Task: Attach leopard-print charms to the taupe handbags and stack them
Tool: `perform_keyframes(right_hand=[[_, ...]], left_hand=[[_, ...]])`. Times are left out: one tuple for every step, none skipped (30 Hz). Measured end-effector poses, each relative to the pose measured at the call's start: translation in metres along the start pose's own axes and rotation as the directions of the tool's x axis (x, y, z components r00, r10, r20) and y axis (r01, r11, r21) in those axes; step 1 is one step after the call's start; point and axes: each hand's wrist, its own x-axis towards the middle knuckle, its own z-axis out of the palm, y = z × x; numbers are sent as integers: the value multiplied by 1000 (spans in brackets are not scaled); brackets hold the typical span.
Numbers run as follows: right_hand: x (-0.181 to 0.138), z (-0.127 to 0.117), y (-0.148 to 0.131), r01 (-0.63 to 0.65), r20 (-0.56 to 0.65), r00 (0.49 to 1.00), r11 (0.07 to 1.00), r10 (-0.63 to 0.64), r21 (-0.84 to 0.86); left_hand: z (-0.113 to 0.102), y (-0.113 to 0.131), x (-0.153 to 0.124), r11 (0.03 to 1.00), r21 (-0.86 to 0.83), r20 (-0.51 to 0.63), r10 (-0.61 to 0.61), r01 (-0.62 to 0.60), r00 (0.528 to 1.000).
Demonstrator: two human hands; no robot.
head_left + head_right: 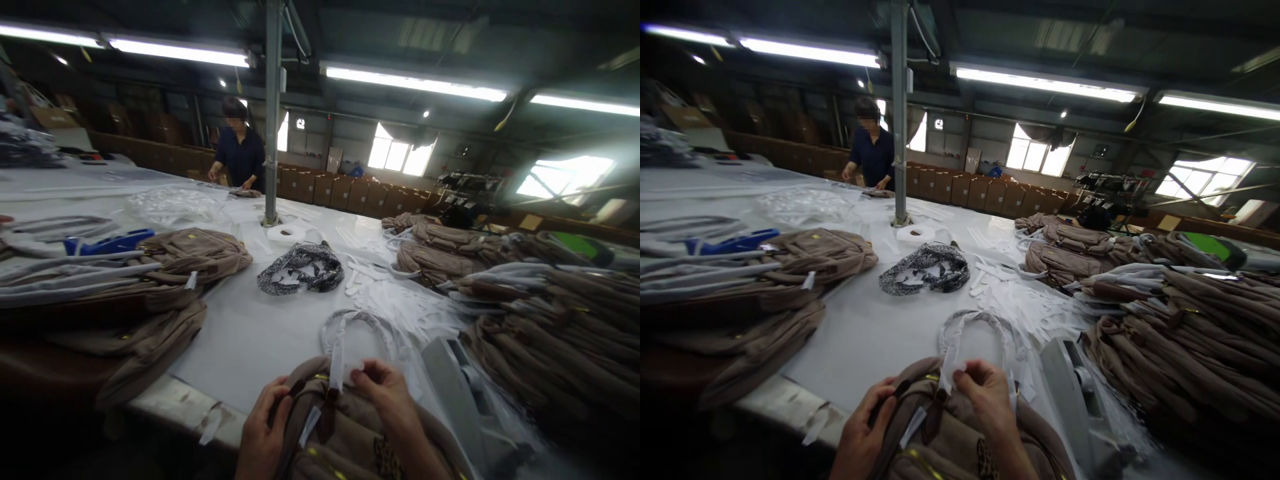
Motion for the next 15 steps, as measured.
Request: perform_keyframes(right_hand=[[-1, 16, 5, -38, 40, 999, 995, 35, 93], [-2, 29, 9, -80, 71, 995, 982, 68, 169], [-2, 40, 12, -112, 85, 992, 968, 95, 225], [-2, 47, 14, -130, 81, 990, 957, 113, 259], [-1, 51, 15, -134, 66, 991, 953, 120, 271], [0, 52, 16, -124, 45, 992, 955, 116, 269], [2, 52, 16, -108, 27, 994, 960, 105, 257], [4, 51, 16, -94, 21, 996, 966, 92, 239], [5, 50, 16, -84, 24, 996, 973, 81, 217], [6, 50, 16, -81, 29, 997, 977, 77, 197], [7, 50, 17, -82, 33, 996, 980, 77, 181], [7, 52, 19, -82, 32, 996, 982, 78, 172], [7, 54, 22, -81, 27, 997, 983, 78, 167], [7, 57, 24, -80, 24, 997, 982, 77, 168], [7, 60, 26, -79, 23, 997, 982, 76, 173]], left_hand=[[0, 2, 0, 1000, -12, -2, -7, 7, 1000], [0, 3, 0, 1000, -24, -4, -16, 15, 1000], [0, 4, 0, 999, -35, -6, -24, 23, 1000], [0, 5, -1, 999, -45, -9, -29, 29, 1000], [0, 6, -1, 998, -54, -11, -33, 33, 999], [0, 7, -1, 997, -61, -12, -38, 37, 999], [0, 7, -1, 997, -66, -12, -42, 41, 999], [0, 8, -1, 996, -71, -11, -45, 45, 999], [0, 8, -1, 996, -76, -11, -48, 47, 999], [0, 8, -1, 995, -80, -9, -51, 50, 999], [-1, 9, 0, 995, -84, -7, -55, 54, 998], [-1, 9, 0, 995, -88, -6, -57, 56, 998], [-1, 10, 0, 994, -91, -7, -59, 58, 998], [-1, 11, 0, 994, -94, -11, -61, 60, 998], [-1, 12, 0, 993, -97, -14, -62, 61, 998]])
